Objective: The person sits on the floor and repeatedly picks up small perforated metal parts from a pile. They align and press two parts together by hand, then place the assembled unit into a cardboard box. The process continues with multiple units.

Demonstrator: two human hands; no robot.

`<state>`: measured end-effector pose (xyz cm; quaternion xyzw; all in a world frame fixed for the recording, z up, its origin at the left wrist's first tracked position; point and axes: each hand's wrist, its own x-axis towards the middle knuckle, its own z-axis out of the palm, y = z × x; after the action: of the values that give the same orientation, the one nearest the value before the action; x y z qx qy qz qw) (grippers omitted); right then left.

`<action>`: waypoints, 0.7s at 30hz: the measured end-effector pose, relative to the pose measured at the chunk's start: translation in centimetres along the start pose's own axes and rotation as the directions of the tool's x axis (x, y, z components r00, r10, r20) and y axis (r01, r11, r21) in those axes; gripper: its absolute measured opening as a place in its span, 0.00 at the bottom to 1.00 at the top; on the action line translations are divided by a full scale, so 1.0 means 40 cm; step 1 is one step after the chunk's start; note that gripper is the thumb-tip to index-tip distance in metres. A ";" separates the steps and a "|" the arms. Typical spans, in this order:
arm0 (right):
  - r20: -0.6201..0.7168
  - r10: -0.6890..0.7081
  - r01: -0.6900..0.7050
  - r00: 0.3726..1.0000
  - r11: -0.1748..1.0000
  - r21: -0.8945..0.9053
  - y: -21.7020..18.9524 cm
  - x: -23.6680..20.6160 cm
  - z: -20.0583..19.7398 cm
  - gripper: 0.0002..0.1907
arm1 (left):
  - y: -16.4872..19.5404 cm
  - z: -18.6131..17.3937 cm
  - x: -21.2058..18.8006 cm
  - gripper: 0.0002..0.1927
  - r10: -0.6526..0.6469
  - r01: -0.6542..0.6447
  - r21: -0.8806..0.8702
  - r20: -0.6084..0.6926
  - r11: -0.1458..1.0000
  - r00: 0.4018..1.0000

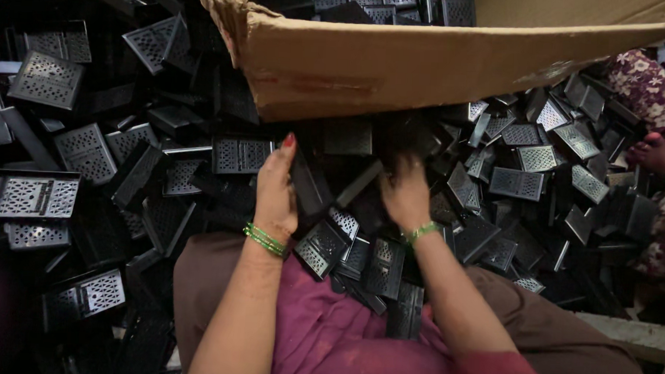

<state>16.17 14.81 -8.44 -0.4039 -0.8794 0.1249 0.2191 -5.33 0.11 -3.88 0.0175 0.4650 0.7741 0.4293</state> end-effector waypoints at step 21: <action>0.110 -0.183 0.129 0.977 0.917 0.376 -0.295 -0.081 -0.190 0.33 | -0.100 0.085 -0.044 0.35 0.155 -0.180 0.073 0.261 0.981 0.953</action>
<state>14.01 5.07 1.93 -0.2744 -0.8833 0.2978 0.2362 -0.17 2.09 -4.26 0.1765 0.4395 0.7758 0.4168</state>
